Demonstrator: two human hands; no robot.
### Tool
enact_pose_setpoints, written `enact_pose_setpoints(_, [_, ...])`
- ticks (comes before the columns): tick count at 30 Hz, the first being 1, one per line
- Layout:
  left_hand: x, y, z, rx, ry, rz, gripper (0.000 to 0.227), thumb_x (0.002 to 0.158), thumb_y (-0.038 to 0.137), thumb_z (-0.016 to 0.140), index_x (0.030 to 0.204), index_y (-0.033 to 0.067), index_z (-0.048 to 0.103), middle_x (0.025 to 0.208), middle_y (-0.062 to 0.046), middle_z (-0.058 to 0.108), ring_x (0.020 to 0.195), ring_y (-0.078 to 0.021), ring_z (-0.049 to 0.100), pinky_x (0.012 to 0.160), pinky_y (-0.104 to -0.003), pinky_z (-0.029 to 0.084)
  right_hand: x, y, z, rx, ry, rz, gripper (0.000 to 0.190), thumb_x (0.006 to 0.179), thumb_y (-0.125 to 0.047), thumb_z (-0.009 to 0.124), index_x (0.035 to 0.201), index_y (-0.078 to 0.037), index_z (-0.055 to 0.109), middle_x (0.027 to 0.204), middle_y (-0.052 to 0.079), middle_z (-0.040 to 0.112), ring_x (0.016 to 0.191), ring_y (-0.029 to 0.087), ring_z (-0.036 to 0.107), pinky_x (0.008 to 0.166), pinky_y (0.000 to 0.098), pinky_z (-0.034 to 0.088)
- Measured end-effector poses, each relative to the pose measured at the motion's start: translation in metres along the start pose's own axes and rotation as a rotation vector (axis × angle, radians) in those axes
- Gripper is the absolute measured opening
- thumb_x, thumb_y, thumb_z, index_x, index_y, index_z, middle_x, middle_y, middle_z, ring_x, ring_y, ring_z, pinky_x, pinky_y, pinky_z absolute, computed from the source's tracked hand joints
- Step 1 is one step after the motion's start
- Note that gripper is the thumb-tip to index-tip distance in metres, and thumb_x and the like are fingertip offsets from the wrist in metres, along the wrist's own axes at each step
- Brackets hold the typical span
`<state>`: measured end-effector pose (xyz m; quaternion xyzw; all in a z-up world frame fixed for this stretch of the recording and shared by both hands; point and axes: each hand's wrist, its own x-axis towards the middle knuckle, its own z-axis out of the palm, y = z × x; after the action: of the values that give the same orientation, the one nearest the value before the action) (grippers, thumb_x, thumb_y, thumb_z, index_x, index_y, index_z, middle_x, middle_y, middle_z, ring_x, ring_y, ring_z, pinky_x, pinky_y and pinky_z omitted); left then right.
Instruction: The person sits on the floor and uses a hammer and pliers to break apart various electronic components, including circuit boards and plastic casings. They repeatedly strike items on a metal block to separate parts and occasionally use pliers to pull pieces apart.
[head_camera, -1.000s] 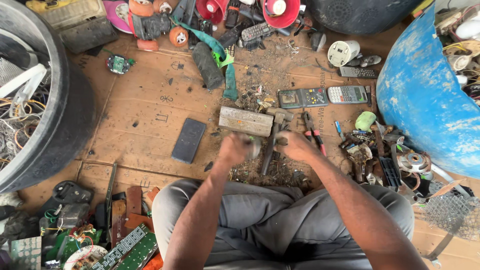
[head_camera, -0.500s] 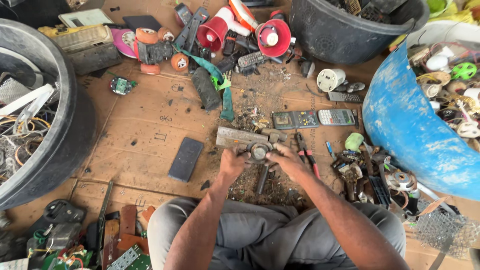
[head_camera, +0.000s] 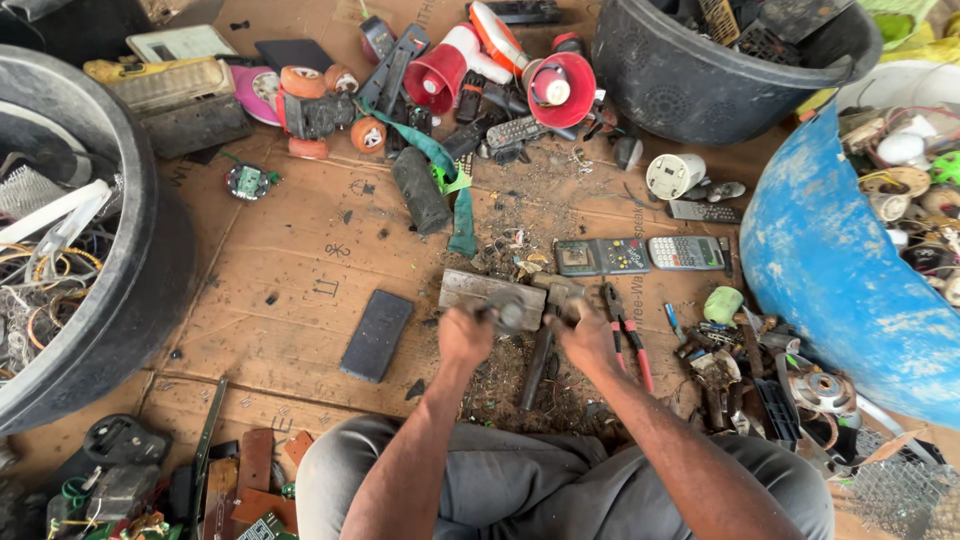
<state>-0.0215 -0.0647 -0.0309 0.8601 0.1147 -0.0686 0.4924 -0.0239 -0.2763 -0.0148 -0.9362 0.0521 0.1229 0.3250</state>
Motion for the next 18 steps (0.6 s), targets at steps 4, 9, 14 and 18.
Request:
enact_pose_setpoints(4, [0.039,-0.037,0.008,-0.323,0.303,0.021,0.016,0.092,0.003,0.063,0.101,-0.0002,0.076,0.090,-0.014,0.078,0.066,-0.0170,0.070,0.050,-0.030,0.053,-0.015,-0.001,0.010,-0.354,-0.263,0.229,0.060,0.087,-0.055,0.076,0.113,-0.006,0.052,0.085,0.009,0.060,0.057,0.014,0.049,0.046,0.0305,0.044])
enact_pose_setpoints(9, [0.035,-0.034,0.002,-0.575,0.195,-0.314,0.015,0.095,0.003,0.060,0.105,-0.0011,0.070,0.096,-0.020,0.075,0.062,-0.0196,0.071,0.049,-0.028,0.054,-0.003,0.004,0.030,-0.072,-0.141,0.266,0.059,0.084,-0.016,0.079,0.128,-0.008,0.041,0.085,0.012,0.063,0.057,0.019,0.054,0.044,0.0320,0.048])
enact_pose_setpoints(14, [0.020,-0.008,-0.003,-0.455,0.093,-0.360,0.019,0.097,0.008,0.059,0.112,-0.0004,0.065,0.104,-0.026,0.076,0.068,-0.0230,0.073,0.051,-0.030,0.055,0.008,0.050,0.022,0.117,-0.126,0.270,0.049,0.086,-0.024,0.080,0.119,0.000,0.053,0.084,0.009,0.063,0.064,0.017,0.064,0.053,0.0291,0.055])
enact_pose_setpoints(18, [0.018,-0.002,0.003,-0.615,0.036,-0.279,0.021,0.095,0.001,0.056,0.111,-0.0078,0.066,0.110,-0.027,0.072,0.078,-0.0275,0.079,0.061,-0.032,0.062,0.038,0.065,0.014,0.583,-0.311,0.580,0.039,0.094,-0.025,0.066,0.121,0.002,0.057,0.079,0.009,0.061,0.060,0.019,0.061,0.054,0.0351,0.056])
